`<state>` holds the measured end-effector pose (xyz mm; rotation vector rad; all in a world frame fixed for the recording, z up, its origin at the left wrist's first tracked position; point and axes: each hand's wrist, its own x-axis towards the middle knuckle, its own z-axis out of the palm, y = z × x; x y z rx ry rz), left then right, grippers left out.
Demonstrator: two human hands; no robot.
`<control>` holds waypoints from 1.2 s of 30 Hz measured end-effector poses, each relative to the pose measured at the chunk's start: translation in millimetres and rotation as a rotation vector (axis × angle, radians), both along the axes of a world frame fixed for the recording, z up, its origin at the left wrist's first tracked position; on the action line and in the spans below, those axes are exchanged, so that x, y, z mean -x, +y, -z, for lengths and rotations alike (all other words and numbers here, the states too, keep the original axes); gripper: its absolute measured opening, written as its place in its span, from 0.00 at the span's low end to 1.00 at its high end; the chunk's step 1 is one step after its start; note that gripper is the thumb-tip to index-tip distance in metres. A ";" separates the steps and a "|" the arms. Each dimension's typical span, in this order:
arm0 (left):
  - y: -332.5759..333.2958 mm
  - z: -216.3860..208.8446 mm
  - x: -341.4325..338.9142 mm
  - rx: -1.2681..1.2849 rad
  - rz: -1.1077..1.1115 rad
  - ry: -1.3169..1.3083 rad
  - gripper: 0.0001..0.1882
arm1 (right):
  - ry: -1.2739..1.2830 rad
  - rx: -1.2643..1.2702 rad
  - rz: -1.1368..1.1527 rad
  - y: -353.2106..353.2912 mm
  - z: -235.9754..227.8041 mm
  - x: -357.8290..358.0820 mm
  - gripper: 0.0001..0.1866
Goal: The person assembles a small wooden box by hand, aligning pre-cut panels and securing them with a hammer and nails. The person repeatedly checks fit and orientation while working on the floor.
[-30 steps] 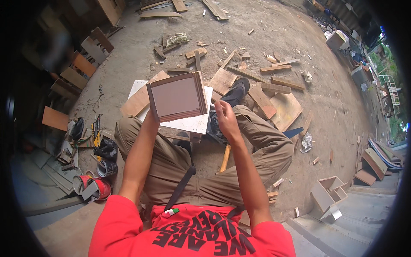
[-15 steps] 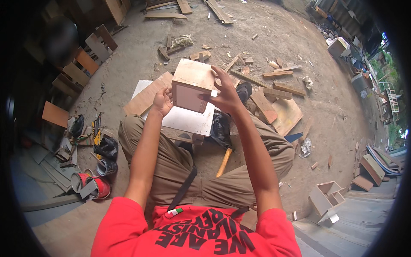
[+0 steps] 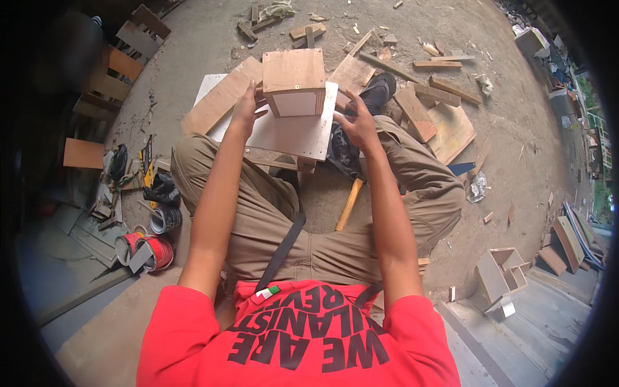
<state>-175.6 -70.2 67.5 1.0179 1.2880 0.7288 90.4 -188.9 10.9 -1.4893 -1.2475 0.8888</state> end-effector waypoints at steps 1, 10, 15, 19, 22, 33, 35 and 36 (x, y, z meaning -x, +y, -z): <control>-1.4 -0.9 -7.7 -0.019 0.016 0.026 0.34 | -0.127 0.008 0.121 -11.6 42.3 -16.9 0.30; 11.5 60.1 -4.6 -0.518 -0.022 0.436 0.26 | -0.356 0.315 0.364 -63.5 178.3 -5.2 0.07; 6.4 64.6 -8.0 -0.501 -0.011 0.302 0.16 | -0.289 0.554 0.267 -71.0 212.6 -21.1 0.08; -0.8 60.1 -5.0 -0.565 0.029 0.570 0.18 | -0.220 0.578 0.234 -73.1 231.6 -18.0 0.10; 1.5 61.1 -5.0 -0.565 0.017 0.629 0.21 | -0.106 0.590 0.211 -65.0 239.4 -7.1 0.11; 0.7 81.4 -3.1 -0.756 -0.069 0.588 0.34 | -0.414 0.599 -0.012 -51.0 206.9 16.5 0.12; 1.2 79.4 -5.6 -0.784 -0.071 0.588 0.38 | -0.504 0.565 0.033 -50.1 204.0 19.9 0.13; 1.7 78.0 -5.8 -0.789 -0.064 0.607 0.39 | -0.514 0.587 0.008 -49.0 202.8 21.5 0.15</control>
